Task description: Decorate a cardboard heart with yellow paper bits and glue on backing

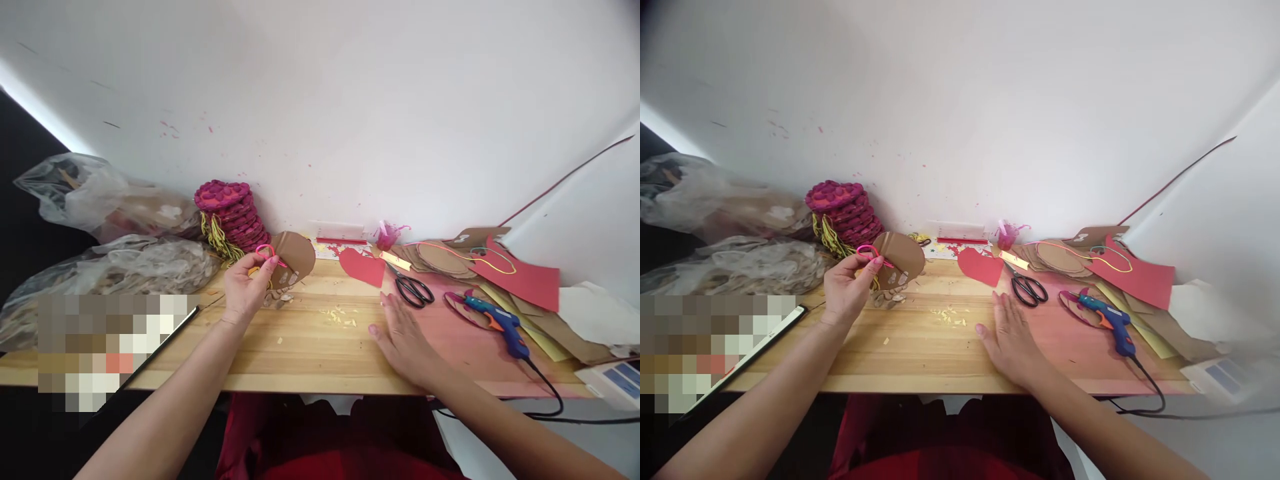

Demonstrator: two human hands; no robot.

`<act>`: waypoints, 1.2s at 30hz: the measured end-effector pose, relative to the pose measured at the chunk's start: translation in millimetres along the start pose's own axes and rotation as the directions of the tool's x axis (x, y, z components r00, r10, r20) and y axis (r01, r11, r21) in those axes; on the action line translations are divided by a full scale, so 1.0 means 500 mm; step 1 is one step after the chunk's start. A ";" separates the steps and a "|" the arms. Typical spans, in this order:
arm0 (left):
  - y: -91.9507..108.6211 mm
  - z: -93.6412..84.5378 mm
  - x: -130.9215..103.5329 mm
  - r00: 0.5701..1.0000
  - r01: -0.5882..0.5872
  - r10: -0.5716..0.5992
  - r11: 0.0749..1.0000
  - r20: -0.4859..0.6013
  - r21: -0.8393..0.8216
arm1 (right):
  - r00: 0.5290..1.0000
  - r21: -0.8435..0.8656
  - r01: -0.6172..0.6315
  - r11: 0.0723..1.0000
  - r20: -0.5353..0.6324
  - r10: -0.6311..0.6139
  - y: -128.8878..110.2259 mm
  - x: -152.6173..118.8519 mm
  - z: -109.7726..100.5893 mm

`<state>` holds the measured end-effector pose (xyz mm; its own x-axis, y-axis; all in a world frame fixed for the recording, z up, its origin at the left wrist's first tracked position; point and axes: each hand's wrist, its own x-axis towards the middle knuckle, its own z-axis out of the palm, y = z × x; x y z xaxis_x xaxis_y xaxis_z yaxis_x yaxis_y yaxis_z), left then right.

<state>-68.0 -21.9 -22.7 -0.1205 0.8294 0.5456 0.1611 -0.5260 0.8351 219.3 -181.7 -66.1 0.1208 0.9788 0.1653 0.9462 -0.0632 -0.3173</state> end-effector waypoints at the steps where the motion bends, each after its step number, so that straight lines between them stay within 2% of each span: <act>1: -0.002 0.001 -0.002 1.000 0.005 -0.005 1.000 -0.009 -0.014 | 0.999 -0.001 0.024 1.000 0.037 -0.024 -0.023 0.006 0.012; 4: -0.007 -0.001 -0.010 1.000 0.010 -0.010 0.999 -0.017 -0.030 | 0.984 0.080 0.106 0.991 0.138 -0.116 -0.115 0.034 0.037; 6: -0.013 -0.005 -0.014 0.999 0.028 -0.029 0.999 -0.017 -0.041 | 0.955 0.171 0.204 0.964 0.180 -0.234 -0.174 0.055 0.044; 8: -0.021 -0.011 -0.014 0.997 0.065 -0.068 0.995 -0.032 -0.081 | 0.922 0.264 0.302 0.916 0.164 -0.351 -0.215 0.081 0.047; 10: -0.031 -0.017 -0.011 0.992 0.097 -0.106 0.987 -0.063 -0.131 | 0.914 0.271 0.337 0.901 0.133 -0.382 -0.236 0.116 0.048; 11: -0.035 -0.019 -0.009 0.990 0.105 -0.117 0.984 -0.076 -0.147 | 0.914 0.246 0.343 0.906 0.135 -0.383 -0.240 0.135 0.049; 13: -0.040 -0.023 -0.004 0.988 0.113 -0.127 0.982 -0.086 -0.154 | 0.905 0.219 0.328 0.919 0.208 -0.372 -0.240 0.170 0.050; 15: -0.040 -0.024 -0.001 0.988 0.118 -0.130 0.982 -0.078 -0.148 | 0.901 0.183 0.324 0.928 0.238 -0.362 -0.236 0.185 0.053; 17: -0.038 -0.025 -0.001 0.989 0.121 -0.132 0.982 -0.070 -0.147 | 0.892 0.165 0.365 0.916 0.220 -0.395 -0.231 0.173 0.052; 20: -0.031 -0.024 -0.003 0.990 0.117 -0.126 0.982 -0.057 -0.147 | 0.849 0.188 0.468 0.864 0.177 -0.498 -0.223 0.125 0.038; 23: -0.025 -0.023 -0.005 0.993 0.106 -0.111 0.987 -0.035 -0.124 | 0.822 0.235 0.511 0.827 0.148 -0.550 -0.222 0.094 0.021; 28: -0.023 -0.024 -0.006 0.993 0.105 -0.110 0.987 -0.032 -0.123 | 0.823 0.147 0.533 0.833 0.136 -0.551 -0.233 0.115 0.029; 36: -0.022 -0.023 -0.004 0.989 0.137 -0.144 0.981 -0.042 -0.135 | 0.848 0.121 0.499 0.858 0.138 -0.512 -0.257 0.135 0.052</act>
<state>-80.5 -20.2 -32.0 -0.1834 0.8877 0.4223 0.0097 -0.4280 0.9037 98.2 -102.4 -38.4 -0.4235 0.8890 0.1740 0.8359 0.4576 -0.3033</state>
